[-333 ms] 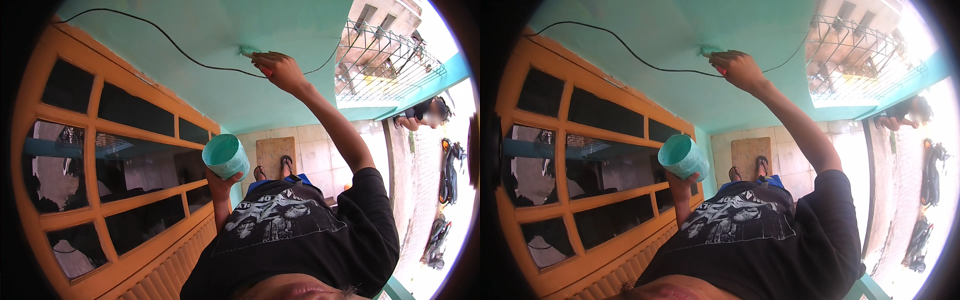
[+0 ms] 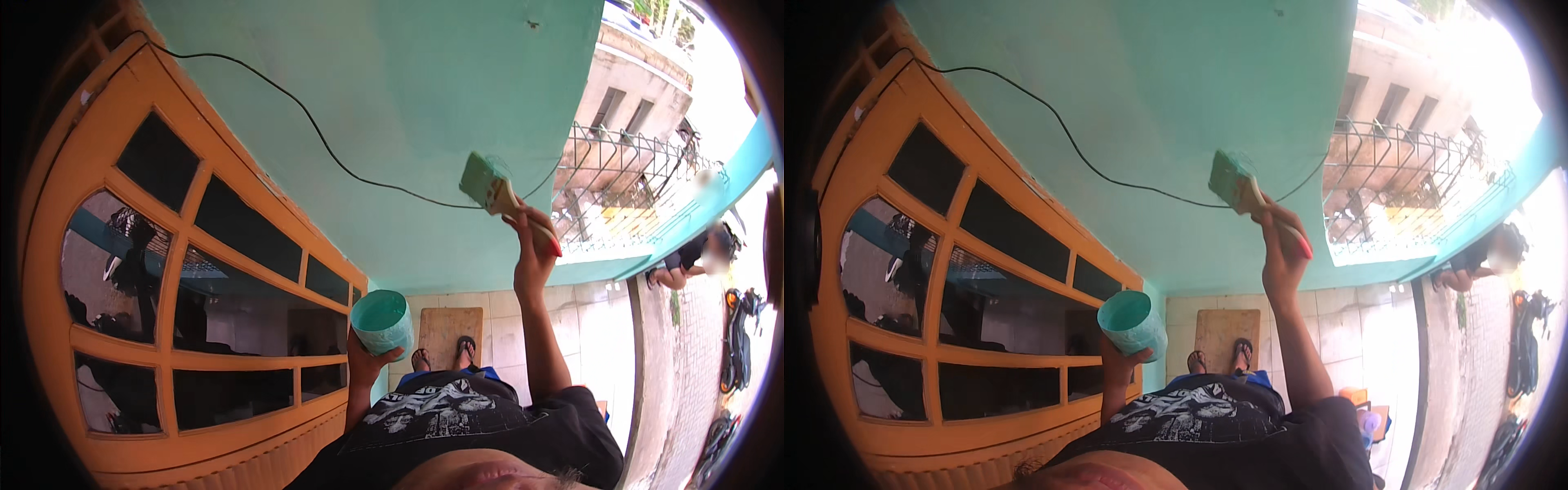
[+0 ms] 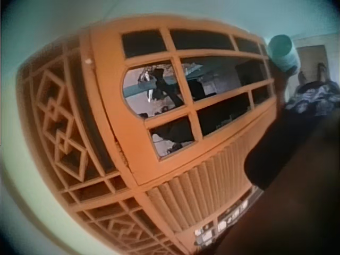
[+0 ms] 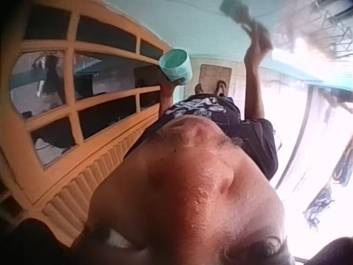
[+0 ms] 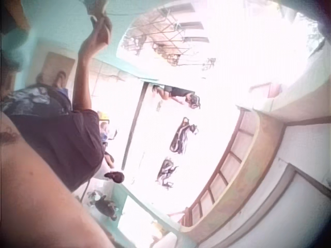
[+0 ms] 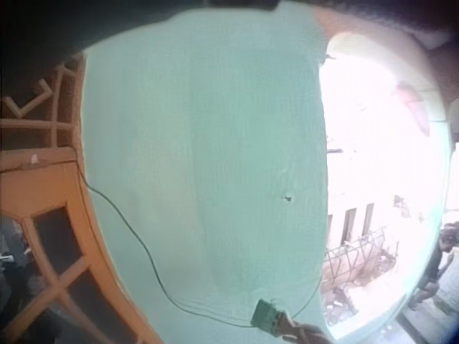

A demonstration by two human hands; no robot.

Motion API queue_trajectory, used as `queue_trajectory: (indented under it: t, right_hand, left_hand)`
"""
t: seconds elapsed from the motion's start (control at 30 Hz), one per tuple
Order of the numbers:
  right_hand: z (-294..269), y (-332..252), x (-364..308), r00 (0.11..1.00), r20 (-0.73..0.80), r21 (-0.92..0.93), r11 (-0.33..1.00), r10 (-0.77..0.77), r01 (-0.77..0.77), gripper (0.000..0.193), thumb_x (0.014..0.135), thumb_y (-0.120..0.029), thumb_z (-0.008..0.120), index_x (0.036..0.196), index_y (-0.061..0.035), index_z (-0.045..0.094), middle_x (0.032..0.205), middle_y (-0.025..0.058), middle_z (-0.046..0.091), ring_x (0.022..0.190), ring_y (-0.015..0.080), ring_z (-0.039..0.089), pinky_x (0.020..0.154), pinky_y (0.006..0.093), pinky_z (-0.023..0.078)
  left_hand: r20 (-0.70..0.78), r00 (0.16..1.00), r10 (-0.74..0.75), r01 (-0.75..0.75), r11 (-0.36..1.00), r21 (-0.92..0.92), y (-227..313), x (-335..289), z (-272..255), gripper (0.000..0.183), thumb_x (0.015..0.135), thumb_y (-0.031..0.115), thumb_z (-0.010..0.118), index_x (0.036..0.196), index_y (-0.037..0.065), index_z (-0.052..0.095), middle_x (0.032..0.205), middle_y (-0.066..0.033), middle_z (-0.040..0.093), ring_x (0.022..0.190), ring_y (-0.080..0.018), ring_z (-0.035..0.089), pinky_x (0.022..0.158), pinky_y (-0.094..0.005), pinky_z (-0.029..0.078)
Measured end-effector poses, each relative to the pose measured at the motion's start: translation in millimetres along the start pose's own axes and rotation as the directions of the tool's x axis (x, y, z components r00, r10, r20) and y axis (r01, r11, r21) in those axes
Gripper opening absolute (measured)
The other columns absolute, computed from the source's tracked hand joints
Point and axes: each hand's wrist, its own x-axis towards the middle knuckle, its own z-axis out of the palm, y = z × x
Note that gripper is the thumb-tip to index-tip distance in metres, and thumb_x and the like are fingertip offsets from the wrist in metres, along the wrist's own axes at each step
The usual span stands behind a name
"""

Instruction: The person paints a ceiling with a brush, repeatedly dipping the brush into a small container of green paint and applying it to the ceiling surface. The person holds the container in one hand and the brush in the other, working in a covered outdoor area.

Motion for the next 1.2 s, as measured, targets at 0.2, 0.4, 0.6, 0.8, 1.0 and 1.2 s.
queue_trajectory:
  t: [0.2, 0.4, 0.6, 0.8, 1.0, 1.2]
  right_hand:
    - [-57, 23, -45, 0.804, -0.115, 0.320, 0.788, 0.583, -0.526, 0.042, 0.102, -0.028, 0.062, 0.130, 0.0014, 0.052, 0.128, 0.0147, 0.055, 0.103, 0.0254, 0.066, 0.090, 0.0406, 0.058]
    - [-91, 51, -76, 0.675, -0.079, 0.504, 0.614, 0.733, -0.608, 0.034, 0.100, -0.025, 0.062, 0.125, -0.0036, 0.053, 0.118, 0.0119, 0.056, 0.100, 0.0264, 0.066, 0.088, 0.0394, 0.057]
    - [-110, 66, -60, 0.645, -0.100, 0.559, 0.580, 0.757, -0.593, 0.027, 0.099, -0.027, 0.062, 0.120, -0.0084, 0.060, 0.099, 0.0087, 0.067, 0.090, 0.0232, 0.069, 0.082, 0.0348, 0.058]
    - [-142, 83, -45, 0.681, -0.069, 0.602, 0.574, 0.729, -0.555, 0.031, 0.099, -0.024, 0.062, 0.122, -0.0053, 0.055, 0.114, 0.0108, 0.060, 0.096, 0.0270, 0.067, 0.084, 0.0399, 0.059]
    - [-159, 98, -19, 0.671, -0.076, 0.595, 0.574, 0.737, -0.563, 0.028, 0.097, -0.024, 0.064, 0.119, -0.0059, 0.057, 0.111, 0.0106, 0.062, 0.090, 0.0265, 0.069, 0.077, 0.0375, 0.061]
    - [-163, 106, -3, 0.649, -0.048, 0.584, 0.549, 0.759, -0.598, 0.028, 0.097, -0.023, 0.063, 0.118, -0.0058, 0.058, 0.110, 0.0091, 0.062, 0.088, 0.0265, 0.069, 0.074, 0.0374, 0.061]
  left_hand:
    - [0.065, 0.993, 0.097, -0.093, 0.994, -0.057, 18, 18, 26, 0.095, 0.060, 0.032, 0.098, 0.135, 0.001, 0.049, 0.125, -0.0139, 0.063, 0.116, -0.0258, 0.064, 0.098, -0.0412, 0.051]
    - [0.125, 0.990, 0.062, -0.057, 0.997, -0.044, 37, 26, 53, 0.095, 0.062, 0.033, 0.098, 0.136, 0.001, 0.048, 0.126, -0.0137, 0.063, 0.116, -0.0258, 0.063, 0.099, -0.0419, 0.051]
    - [0.130, 0.982, 0.138, -0.130, 0.989, -0.067, 39, 45, 86, 0.094, 0.063, 0.032, 0.097, 0.136, 0.000, 0.048, 0.126, -0.0134, 0.062, 0.117, -0.0259, 0.062, 0.100, -0.0425, 0.051]
    - [0.165, 0.977, 0.134, -0.127, 0.991, -0.051, 39, 46, 106, 0.093, 0.064, 0.032, 0.096, 0.136, 0.000, 0.047, 0.126, -0.0140, 0.062, 0.116, -0.0271, 0.062, 0.100, -0.0435, 0.052]
    - [0.146, 0.978, 0.151, -0.141, 0.987, -0.074, 42, 62, 129, 0.092, 0.065, 0.031, 0.096, 0.136, -0.001, 0.046, 0.125, -0.0145, 0.063, 0.116, -0.0275, 0.063, 0.100, -0.0437, 0.052]
    - [0.144, 0.986, 0.078, -0.073, 0.997, -0.035, 54, 58, 136, 0.091, 0.068, 0.030, 0.095, 0.138, -0.001, 0.045, 0.125, -0.0145, 0.063, 0.116, -0.0272, 0.063, 0.101, -0.0427, 0.052]
